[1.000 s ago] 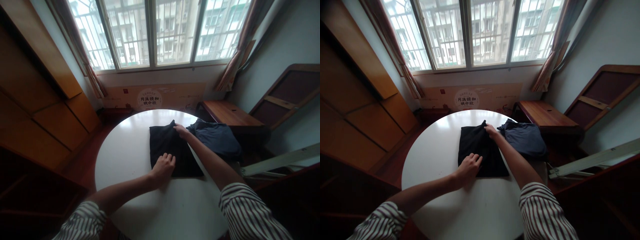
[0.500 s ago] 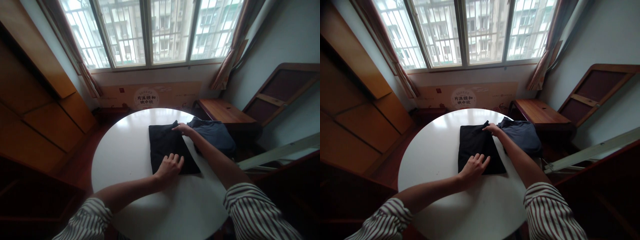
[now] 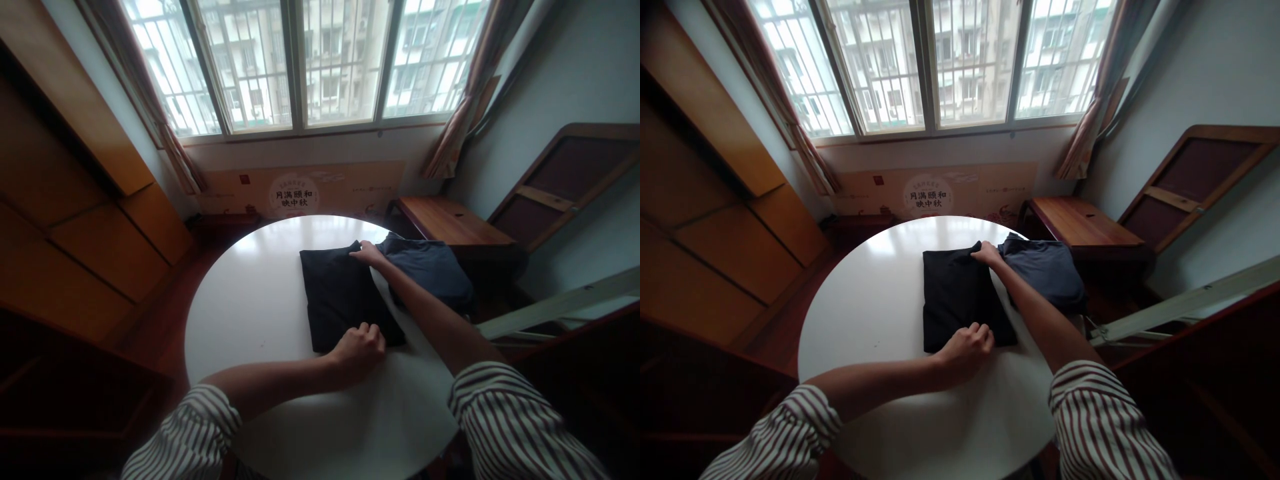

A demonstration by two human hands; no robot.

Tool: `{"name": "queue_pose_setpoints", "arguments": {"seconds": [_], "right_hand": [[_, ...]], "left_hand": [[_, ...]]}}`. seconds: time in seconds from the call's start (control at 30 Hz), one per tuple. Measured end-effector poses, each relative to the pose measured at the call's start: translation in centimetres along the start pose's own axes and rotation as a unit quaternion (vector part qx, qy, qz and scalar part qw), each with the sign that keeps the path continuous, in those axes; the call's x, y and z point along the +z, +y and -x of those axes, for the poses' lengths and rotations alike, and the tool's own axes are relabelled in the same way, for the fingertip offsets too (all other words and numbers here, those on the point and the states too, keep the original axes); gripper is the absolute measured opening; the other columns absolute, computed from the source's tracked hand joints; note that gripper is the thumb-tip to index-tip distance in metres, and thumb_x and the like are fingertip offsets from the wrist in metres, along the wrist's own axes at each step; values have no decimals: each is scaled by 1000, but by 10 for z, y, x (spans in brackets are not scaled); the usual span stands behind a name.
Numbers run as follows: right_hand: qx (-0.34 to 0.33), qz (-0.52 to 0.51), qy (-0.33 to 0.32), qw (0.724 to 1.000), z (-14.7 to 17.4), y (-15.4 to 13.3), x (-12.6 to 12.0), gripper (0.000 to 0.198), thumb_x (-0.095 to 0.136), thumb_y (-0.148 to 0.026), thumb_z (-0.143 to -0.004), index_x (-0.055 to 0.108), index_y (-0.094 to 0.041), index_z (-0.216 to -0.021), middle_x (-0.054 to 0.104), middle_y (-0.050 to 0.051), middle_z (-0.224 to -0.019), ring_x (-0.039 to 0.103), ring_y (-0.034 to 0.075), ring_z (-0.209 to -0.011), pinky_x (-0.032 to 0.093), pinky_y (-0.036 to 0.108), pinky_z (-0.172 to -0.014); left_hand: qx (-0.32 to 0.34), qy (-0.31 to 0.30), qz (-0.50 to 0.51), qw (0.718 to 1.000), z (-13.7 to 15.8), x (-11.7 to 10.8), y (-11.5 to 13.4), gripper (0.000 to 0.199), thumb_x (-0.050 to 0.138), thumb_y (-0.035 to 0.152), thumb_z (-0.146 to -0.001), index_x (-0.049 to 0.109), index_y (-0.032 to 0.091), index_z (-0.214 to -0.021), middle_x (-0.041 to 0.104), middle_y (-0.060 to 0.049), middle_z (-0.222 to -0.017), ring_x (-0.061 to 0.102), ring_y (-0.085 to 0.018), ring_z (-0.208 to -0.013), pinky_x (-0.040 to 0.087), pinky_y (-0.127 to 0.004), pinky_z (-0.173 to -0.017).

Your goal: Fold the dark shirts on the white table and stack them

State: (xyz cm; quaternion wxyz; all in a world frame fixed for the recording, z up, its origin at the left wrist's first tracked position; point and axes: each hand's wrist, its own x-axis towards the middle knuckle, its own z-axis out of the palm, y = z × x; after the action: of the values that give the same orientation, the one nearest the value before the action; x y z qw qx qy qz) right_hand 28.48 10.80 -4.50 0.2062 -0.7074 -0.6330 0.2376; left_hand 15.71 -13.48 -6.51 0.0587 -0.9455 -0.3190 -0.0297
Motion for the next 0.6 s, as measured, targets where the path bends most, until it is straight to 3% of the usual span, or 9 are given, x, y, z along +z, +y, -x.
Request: {"name": "queue_pose_setpoints", "arguments": {"seconds": [0.1, 0.2, 0.33, 0.5, 0.6], "right_hand": [[-8, 50, 23, 998, -3, 0, 0, 37, 61, -17, -82, 65, -9, -117, 66, 19, -118, 62, 31, -112, 49, 35, -90], [-16, 89, 38, 995, -3, -2, -1, 42, 59, -12, -80, 63, -7, -122, 64, 24, -119, 61, 35, -113, 49, 41, -92], [-80, 118, 63, 988, -6, -18, 1, 46, 50, -13, -89, 55, -6, -133, 54, 26, -134, 52, 37, -124, 43, 45, -101], [-199, 115, -43, 972, -19, -62, 27, 25, 58, -26, -93, 73, -15, -111, 71, 10, -112, 65, 20, -102, 47, 24, -91], [-236, 120, -89, 960, -26, -88, 50, 26, 69, -33, -88, 75, -21, -110, 72, 6, -109, 65, 19, -99, 49, 23, -86]], "left_hand": [[-18, 43, 0, 999, 23, -15, -2, 34, 46, 20, -96, 55, 7, -126, 58, -15, -104, 55, -26, -94, 50, -39, -76], [-90, 66, 14, 994, 56, -25, -12, 43, 44, 27, -99, 47, 11, -138, 57, -15, -110, 54, -27, -97, 50, -41, -81], [-161, 60, 32, 985, 95, -10, -27, 52, 47, 28, -98, 37, 12, -146, 58, -13, -105, 57, -24, -88, 52, -37, -76], [-124, 56, -2, 991, 106, 25, -39, 57, 38, 1, -92, 31, 3, -148, 59, -11, -96, 58, -19, -79, 53, -31, -70], [-86, 68, -27, 994, 105, 32, -44, 55, 37, -1, -91, 34, 0, -145, 59, -11, -93, 60, -19, -78, 53, -31, -69]]}}
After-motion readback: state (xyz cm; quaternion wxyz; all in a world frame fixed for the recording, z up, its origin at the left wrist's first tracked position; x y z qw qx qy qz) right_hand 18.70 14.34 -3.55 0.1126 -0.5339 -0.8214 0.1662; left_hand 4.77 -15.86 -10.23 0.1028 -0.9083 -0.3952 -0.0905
